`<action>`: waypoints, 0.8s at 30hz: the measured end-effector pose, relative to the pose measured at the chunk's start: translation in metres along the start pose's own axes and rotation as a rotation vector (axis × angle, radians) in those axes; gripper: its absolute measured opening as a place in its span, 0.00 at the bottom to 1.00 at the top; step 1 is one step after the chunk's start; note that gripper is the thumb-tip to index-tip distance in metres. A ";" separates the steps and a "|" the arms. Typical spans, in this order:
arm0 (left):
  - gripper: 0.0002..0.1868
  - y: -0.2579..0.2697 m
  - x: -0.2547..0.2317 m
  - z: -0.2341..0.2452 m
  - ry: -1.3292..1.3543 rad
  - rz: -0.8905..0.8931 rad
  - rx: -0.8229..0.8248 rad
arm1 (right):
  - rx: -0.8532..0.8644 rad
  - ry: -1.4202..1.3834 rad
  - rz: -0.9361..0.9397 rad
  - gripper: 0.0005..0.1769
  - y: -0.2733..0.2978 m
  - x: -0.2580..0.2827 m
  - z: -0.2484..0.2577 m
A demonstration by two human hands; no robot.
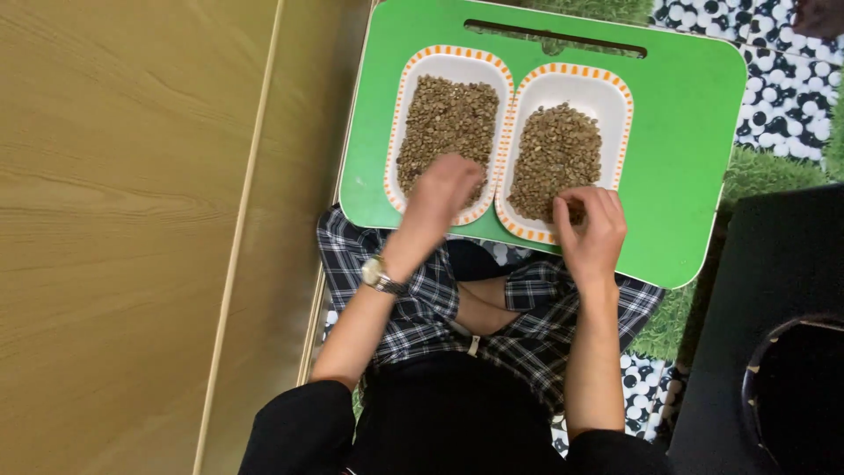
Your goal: The person sorts green coffee beans by hand, picking up debris from a bowl of beans and transferring it to a separate bowl.
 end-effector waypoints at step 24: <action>0.15 -0.044 0.028 0.035 -0.178 0.044 0.256 | 0.052 0.060 0.001 0.03 -0.002 0.034 -0.015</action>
Point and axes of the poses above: each hand's wrist, its own y-axis away from the middle knuckle, its own z-axis out of the back of the hand, x = y × z, the point moved 10 cm from there along -y, towards the middle knuckle, and after that the axes turned 4 degrees about -z, right-handed, at the moved point
